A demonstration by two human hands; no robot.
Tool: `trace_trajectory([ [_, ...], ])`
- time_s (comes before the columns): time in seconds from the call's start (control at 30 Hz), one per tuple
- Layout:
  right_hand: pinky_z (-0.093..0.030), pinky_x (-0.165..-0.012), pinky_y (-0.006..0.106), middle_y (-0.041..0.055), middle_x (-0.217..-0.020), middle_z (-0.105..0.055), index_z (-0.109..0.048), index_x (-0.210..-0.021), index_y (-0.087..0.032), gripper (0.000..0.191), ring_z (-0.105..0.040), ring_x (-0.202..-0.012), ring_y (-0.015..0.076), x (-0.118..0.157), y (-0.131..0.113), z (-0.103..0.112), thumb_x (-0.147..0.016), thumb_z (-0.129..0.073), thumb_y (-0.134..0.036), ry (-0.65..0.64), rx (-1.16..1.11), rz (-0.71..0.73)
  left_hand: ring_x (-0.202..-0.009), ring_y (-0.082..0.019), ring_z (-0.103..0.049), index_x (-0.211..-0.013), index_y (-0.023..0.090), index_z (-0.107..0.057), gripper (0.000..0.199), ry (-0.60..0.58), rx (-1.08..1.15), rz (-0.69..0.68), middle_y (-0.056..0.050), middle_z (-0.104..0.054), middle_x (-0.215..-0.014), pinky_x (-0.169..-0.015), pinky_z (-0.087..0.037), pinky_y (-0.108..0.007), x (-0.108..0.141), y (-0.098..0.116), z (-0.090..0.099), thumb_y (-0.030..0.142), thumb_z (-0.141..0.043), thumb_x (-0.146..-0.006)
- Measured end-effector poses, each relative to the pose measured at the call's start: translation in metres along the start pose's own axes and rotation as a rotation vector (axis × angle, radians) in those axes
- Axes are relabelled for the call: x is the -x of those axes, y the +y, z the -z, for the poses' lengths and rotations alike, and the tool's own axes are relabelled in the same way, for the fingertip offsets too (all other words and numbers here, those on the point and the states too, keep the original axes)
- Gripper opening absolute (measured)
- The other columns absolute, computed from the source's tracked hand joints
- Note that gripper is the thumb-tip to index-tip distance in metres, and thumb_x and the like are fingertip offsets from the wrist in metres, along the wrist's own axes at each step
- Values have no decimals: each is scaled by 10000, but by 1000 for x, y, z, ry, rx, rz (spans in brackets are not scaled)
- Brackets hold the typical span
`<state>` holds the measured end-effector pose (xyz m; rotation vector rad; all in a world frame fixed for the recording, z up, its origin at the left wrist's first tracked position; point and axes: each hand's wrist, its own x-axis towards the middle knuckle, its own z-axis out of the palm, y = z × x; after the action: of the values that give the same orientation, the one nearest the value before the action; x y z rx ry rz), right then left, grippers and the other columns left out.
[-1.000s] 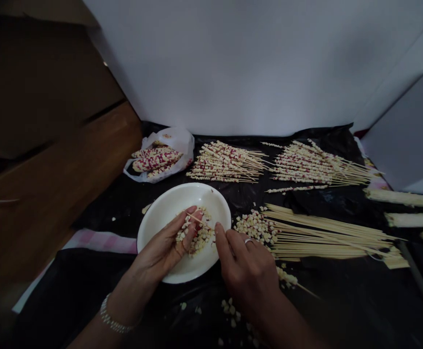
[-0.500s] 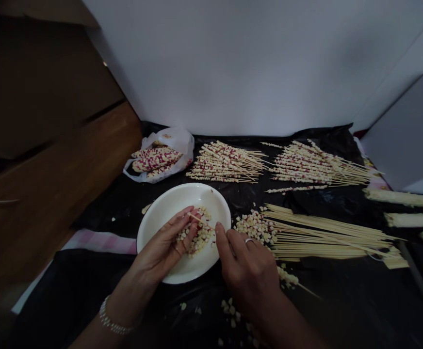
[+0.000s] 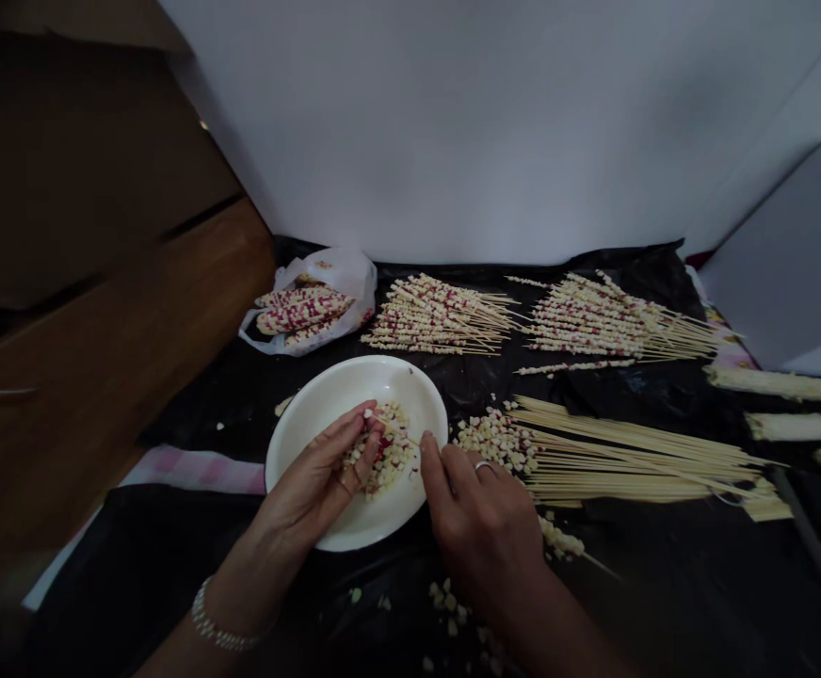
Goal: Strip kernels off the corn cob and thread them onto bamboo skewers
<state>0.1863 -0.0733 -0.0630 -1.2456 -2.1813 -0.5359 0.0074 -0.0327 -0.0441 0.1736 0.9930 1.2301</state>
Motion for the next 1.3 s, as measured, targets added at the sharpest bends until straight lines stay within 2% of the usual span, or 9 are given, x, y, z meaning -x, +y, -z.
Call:
trace_trajectory([
  [0.2,-343,-604,310,56,-891,-709,-662,-1151,-108,333,-517,-622,156,2,-1,-1,-899,-457,-38,12,-10,-10,-739,-82,-675,-972,84,-732,170,-38,-16,-19,-69,-698,-855,-730,-583,-158,0,-1,1,62,-609,-857],
  [0.37,-324,-579,310,43,-896,-712,-656,-1162,-124,331,-499,-587,146,3,-1,-2,-894,-479,-45,25,-13,-16,-734,-81,-661,-952,111,-731,148,-26,-18,14,-52,-685,-837,-719,-577,-158,0,-1,2,86,-633,-844],
  [0.57,-335,-603,301,46,-907,-711,-644,-1170,-120,310,-518,-625,143,3,-1,-2,-907,-489,-64,18,-14,-27,-724,-81,-663,-932,101,-731,146,-17,-2,30,-60,-707,-856,-714,-573,-152,-1,-2,2,71,-681,-798],
  [0.83,-320,-569,314,47,-898,-709,-652,-1163,-114,321,-506,-585,150,3,-1,-1,-891,-493,-49,11,-16,-23,-705,-87,-685,-902,80,-714,136,12,28,38,-73,-713,-847,-663,-585,-143,1,0,-1,25,-604,-842],
  [1.1,-337,-596,303,59,-880,-711,-657,-1152,-102,311,-521,-630,152,1,-1,1,-897,-490,-44,33,-10,-1,-679,-75,-675,-828,92,-722,156,49,40,32,-64,-711,-819,-642,-569,-116,1,2,-3,-17,-611,-812],
  [1.3,-349,-598,303,57,-885,-712,-643,-1170,-85,324,-514,-623,145,1,-3,2,-881,-510,-28,53,-8,13,-665,-95,-678,-863,78,-720,156,13,60,95,-72,-717,-807,-627,-573,-143,1,2,1,-28,-658,-767],
])
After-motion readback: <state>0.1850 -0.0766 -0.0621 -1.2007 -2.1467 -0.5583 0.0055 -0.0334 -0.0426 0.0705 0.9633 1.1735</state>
